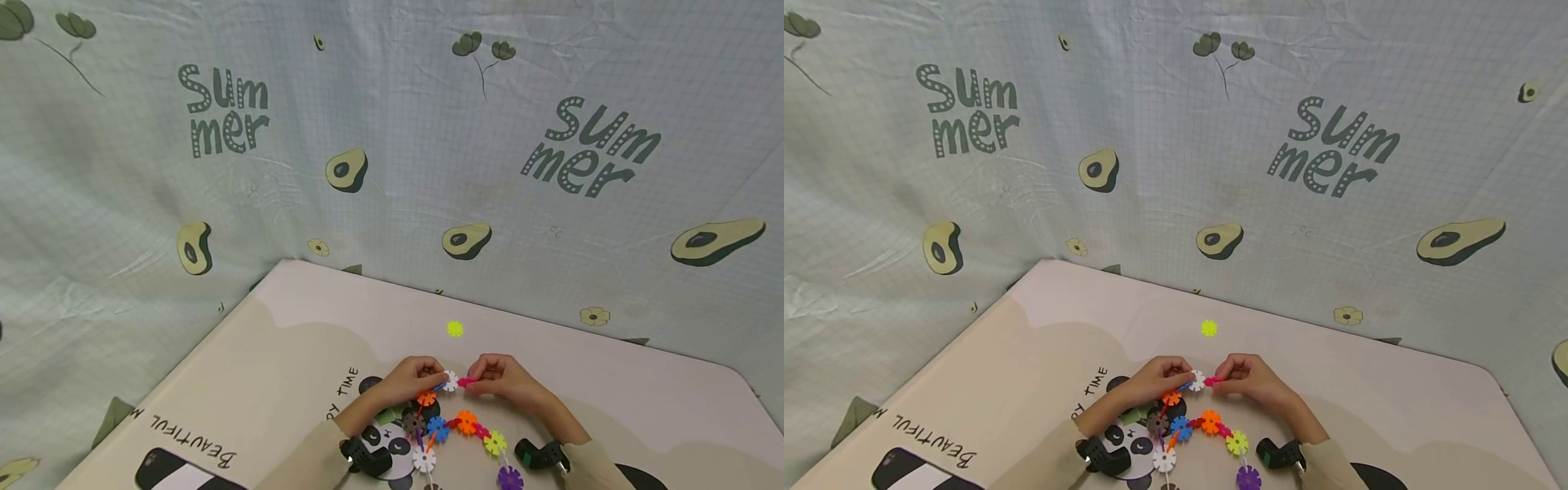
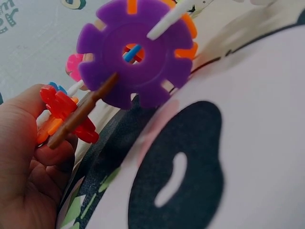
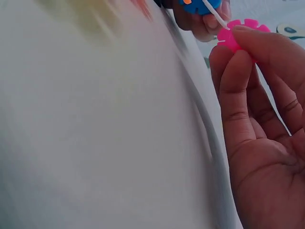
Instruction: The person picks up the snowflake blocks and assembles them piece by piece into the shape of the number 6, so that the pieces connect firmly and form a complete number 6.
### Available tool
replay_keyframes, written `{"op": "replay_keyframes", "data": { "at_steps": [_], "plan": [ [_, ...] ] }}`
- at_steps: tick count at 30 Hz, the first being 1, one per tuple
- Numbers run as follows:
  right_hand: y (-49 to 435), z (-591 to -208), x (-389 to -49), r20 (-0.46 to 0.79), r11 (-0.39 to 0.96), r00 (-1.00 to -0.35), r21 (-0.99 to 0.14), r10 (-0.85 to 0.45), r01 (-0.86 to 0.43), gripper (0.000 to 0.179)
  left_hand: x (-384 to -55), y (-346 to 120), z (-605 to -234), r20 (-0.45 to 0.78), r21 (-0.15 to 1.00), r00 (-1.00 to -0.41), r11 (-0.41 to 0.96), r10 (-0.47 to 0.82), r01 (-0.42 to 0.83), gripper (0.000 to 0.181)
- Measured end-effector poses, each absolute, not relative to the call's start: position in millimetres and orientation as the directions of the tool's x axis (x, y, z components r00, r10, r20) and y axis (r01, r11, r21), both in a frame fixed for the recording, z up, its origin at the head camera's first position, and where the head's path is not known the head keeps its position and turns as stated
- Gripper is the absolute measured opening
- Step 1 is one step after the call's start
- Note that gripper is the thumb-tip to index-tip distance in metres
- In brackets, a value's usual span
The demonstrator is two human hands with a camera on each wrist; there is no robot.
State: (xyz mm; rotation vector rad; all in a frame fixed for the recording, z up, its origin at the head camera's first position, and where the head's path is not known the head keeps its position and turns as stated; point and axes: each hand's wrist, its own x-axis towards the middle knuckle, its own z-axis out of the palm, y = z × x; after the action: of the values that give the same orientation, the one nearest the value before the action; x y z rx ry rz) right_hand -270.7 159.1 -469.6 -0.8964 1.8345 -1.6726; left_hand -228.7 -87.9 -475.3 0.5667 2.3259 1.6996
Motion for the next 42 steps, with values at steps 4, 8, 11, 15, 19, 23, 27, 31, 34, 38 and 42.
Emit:
{"op": "replay_keyframes", "data": {
  "at_steps": [4, 8, 11, 15, 19, 23, 27, 31, 34, 38, 42],
  "plan": [
    [158, -470, -271, 0.067, 0.019, -0.648, -0.992, -0.758, -0.125, 0.01, -230, -88, -476, 0.061, 0.944, -0.903, 0.269, 0.426, 0.191, 0.019],
    [156, -471, -272, 0.091, -0.001, -0.641, -0.99, -0.762, -0.139, 0.008, -231, -88, -477, 0.067, 0.941, -0.902, 0.274, 0.427, 0.2, 0.019],
    [154, -471, -272, 0.123, 0.0, -0.648, -0.982, -0.752, -0.187, 0.008, -231, -89, -478, 0.071, 0.942, -0.901, 0.269, 0.427, 0.202, 0.019],
    [152, -469, -273, 0.142, 0.046, -0.669, -0.966, -0.729, -0.255, 0.008, -231, -89, -478, 0.074, 0.942, -0.901, 0.267, 0.427, 0.204, 0.02],
    [150, -469, -274, 0.152, 0.069, -0.675, -0.955, -0.722, -0.289, 0.01, -230, -90, -477, 0.073, 0.939, -0.902, 0.274, 0.425, 0.205, 0.02],
    [148, -469, -276, 0.182, 0.045, -0.661, -0.949, -0.728, -0.311, 0.011, -229, -92, -476, 0.079, 0.941, -0.901, 0.266, 0.428, 0.209, 0.02],
    [146, -469, -278, 0.199, 0.03, -0.659, -0.947, -0.725, -0.318, 0.011, -228, -93, -475, 0.087, 0.949, -0.9, 0.241, 0.427, 0.205, 0.021],
    [144, -469, -279, 0.194, 0.025, -0.66, -0.951, -0.726, -0.307, 0.01, -228, -93, -476, 0.085, 0.955, -0.902, 0.223, 0.422, 0.195, 0.021],
    [144, -469, -280, 0.208, -0.003, -0.643, -0.953, -0.737, -0.304, 0.013, -228, -94, -476, 0.083, 0.959, -0.902, 0.211, 0.424, 0.188, 0.021],
    [143, -468, -281, 0.242, -0.049, -0.618, -0.949, -0.748, -0.312, 0.019, -228, -94, -475, 0.082, 0.966, -0.901, 0.187, 0.427, 0.177, 0.021],
    [143, -467, -281, 0.254, -0.062, -0.606, -0.946, -0.754, -0.319, 0.018, -228, -92, -476, 0.086, 0.969, -0.898, 0.173, 0.432, 0.177, 0.021]
  ]
}}
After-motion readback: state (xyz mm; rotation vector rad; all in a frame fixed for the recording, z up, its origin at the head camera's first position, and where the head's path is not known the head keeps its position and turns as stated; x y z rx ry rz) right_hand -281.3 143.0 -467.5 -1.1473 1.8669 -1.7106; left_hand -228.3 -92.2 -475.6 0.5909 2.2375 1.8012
